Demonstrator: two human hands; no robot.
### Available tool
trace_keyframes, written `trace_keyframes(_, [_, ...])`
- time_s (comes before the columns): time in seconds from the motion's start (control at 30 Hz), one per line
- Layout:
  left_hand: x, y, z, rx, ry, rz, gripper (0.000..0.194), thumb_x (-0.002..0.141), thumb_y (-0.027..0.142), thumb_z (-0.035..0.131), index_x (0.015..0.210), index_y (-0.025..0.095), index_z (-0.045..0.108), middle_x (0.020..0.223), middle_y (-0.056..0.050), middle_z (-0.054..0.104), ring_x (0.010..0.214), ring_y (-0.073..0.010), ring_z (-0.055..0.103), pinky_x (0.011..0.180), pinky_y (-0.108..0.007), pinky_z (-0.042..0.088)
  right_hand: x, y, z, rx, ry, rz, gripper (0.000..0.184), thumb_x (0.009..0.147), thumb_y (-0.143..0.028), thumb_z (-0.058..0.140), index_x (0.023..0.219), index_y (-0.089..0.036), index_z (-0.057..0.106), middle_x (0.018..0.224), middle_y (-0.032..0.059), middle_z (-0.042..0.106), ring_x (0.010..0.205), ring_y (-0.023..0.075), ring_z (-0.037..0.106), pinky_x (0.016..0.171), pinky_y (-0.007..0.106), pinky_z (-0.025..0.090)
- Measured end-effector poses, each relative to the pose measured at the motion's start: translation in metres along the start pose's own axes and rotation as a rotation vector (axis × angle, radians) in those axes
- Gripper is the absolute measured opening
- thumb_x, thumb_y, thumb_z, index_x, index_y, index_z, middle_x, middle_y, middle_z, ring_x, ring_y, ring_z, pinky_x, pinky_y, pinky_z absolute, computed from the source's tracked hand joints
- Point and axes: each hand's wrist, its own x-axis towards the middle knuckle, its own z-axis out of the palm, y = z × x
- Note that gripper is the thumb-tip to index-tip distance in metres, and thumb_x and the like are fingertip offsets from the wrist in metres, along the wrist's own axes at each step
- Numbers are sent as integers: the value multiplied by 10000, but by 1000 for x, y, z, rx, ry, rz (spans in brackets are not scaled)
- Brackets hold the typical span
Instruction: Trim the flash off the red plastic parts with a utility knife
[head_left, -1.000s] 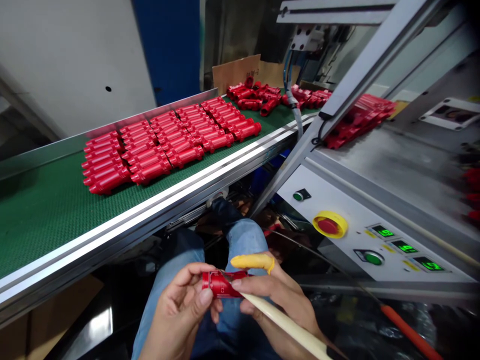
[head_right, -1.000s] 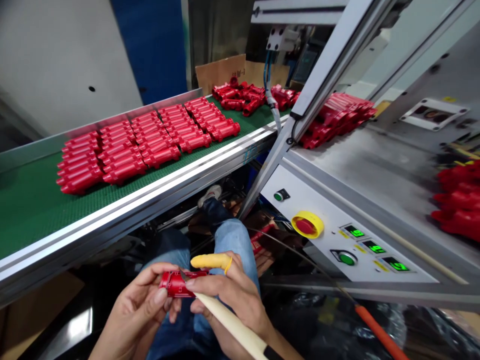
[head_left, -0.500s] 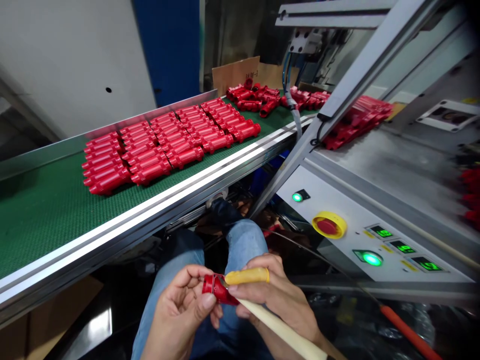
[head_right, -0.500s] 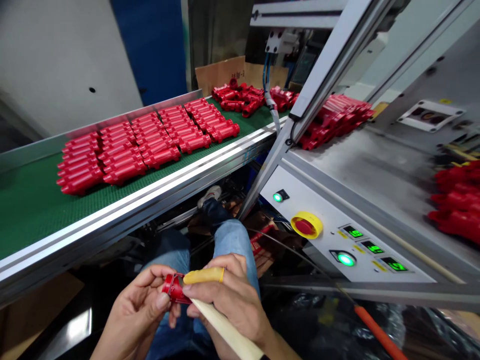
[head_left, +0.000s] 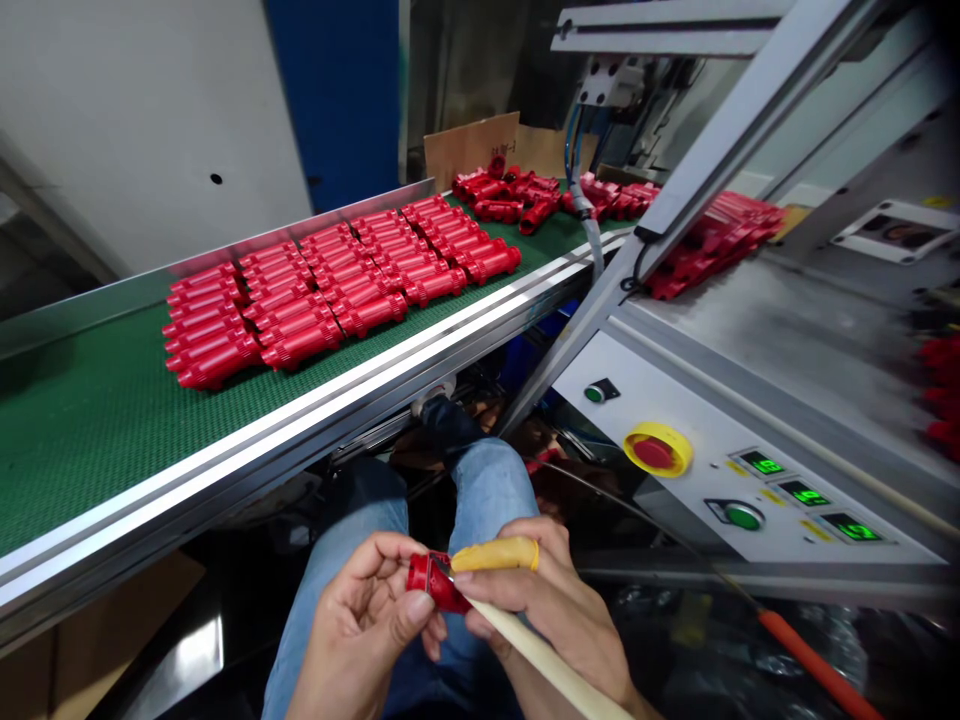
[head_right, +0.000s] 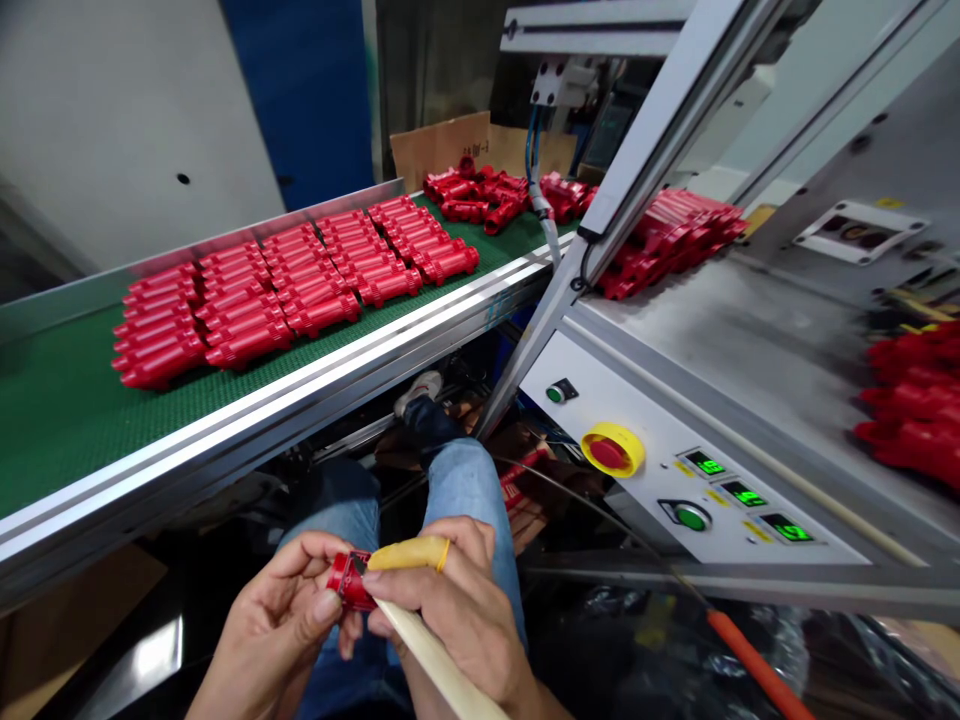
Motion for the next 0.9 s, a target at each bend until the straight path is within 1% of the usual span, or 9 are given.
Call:
trace_keyframes(0.13, [-1, 2, 1, 21, 24, 12, 362, 716, 333, 927, 941, 146, 714, 752, -53, 724, 588, -142, 647, 532, -235, 540, -7, 1, -4, -21, -36, 44, 266, 910, -146, 708, 1162, -227, 687, 1041, 46, 728, 971, 185, 608, 873, 346, 462])
trace_keyframes(0.23, [-1, 3, 1, 34, 12, -1, 367, 716, 347, 926, 935, 145, 711, 721, -46, 710, 582, -144, 642, 534, -241, 543, -8, 1, -7, 44, -41, 49, 312, 886, -105, 717, 1177, -209, 683, 1062, 59, 716, 994, 189, 601, 877, 344, 493])
trace_keyframes(0.33, [-1, 3, 1, 33, -1, 0, 361, 728, 348, 919, 940, 146, 708, 686, -34, 696, 571, -143, 638, 539, -243, 545, -3, -1, -6, 88, -38, 24, 292, 889, -111, 719, 1167, -197, 684, 1049, 55, 714, 977, 180, 585, 868, 338, 494])
trace_keyframes(0.47, [-2, 2, 1, 17, -13, 6, 364, 716, 338, 928, 937, 147, 711, 681, -25, 698, 565, -143, 648, 533, -241, 550, 3, -3, -2, 73, -31, 1, 255, 895, -127, 728, 1137, -196, 690, 1023, 47, 719, 967, 173, 576, 858, 328, 483])
trace_keyframes(0.63, [-1, 1, 0, 21, -21, 11, 337, 723, 321, 926, 932, 147, 727, 678, -22, 706, 563, -139, 652, 528, -233, 559, 1, -2, -3, 61, -46, 9, 246, 916, -152, 713, 1152, -208, 674, 1043, 40, 715, 979, 170, 572, 877, 328, 471])
trace_keyframes(0.7, [1, 1, -4, 34, -41, 11, 321, 737, 314, 917, 940, 150, 730, 690, -24, 713, 570, -138, 656, 534, -230, 562, -1, -1, -4, 73, -76, 40, 234, 931, -173, 697, 1157, -218, 659, 1068, 35, 706, 1003, 169, 572, 902, 325, 470])
trace_keyframes(0.8, [3, -1, -9, 82, -76, 3, 307, 763, 313, 900, 957, 150, 725, 706, -34, 721, 584, -143, 668, 552, -234, 567, 0, 0, -5, 106, -147, 119, 156, 980, -240, 636, 1134, -217, 618, 1132, 34, 691, 1095, 169, 580, 954, 314, 471])
trace_keyframes(0.83, [4, -1, -11, 103, -80, 2, 306, 769, 315, 895, 957, 150, 720, 707, -36, 721, 583, -146, 669, 554, -239, 568, 1, 1, -5, 91, -174, 111, 137, 994, -245, 611, 1127, -213, 606, 1142, 36, 690, 1117, 167, 579, 963, 307, 466])
trace_keyframes(0.9, [4, -2, -13, 135, -60, 16, 300, 778, 323, 886, 949, 152, 708, 693, -30, 713, 570, -150, 665, 550, -250, 571, 4, 2, -4, -30, -219, 9, 134, 1004, -230, 586, 1135, -208, 605, 1125, 35, 701, 1123, 165, 574, 976, 308, 430])
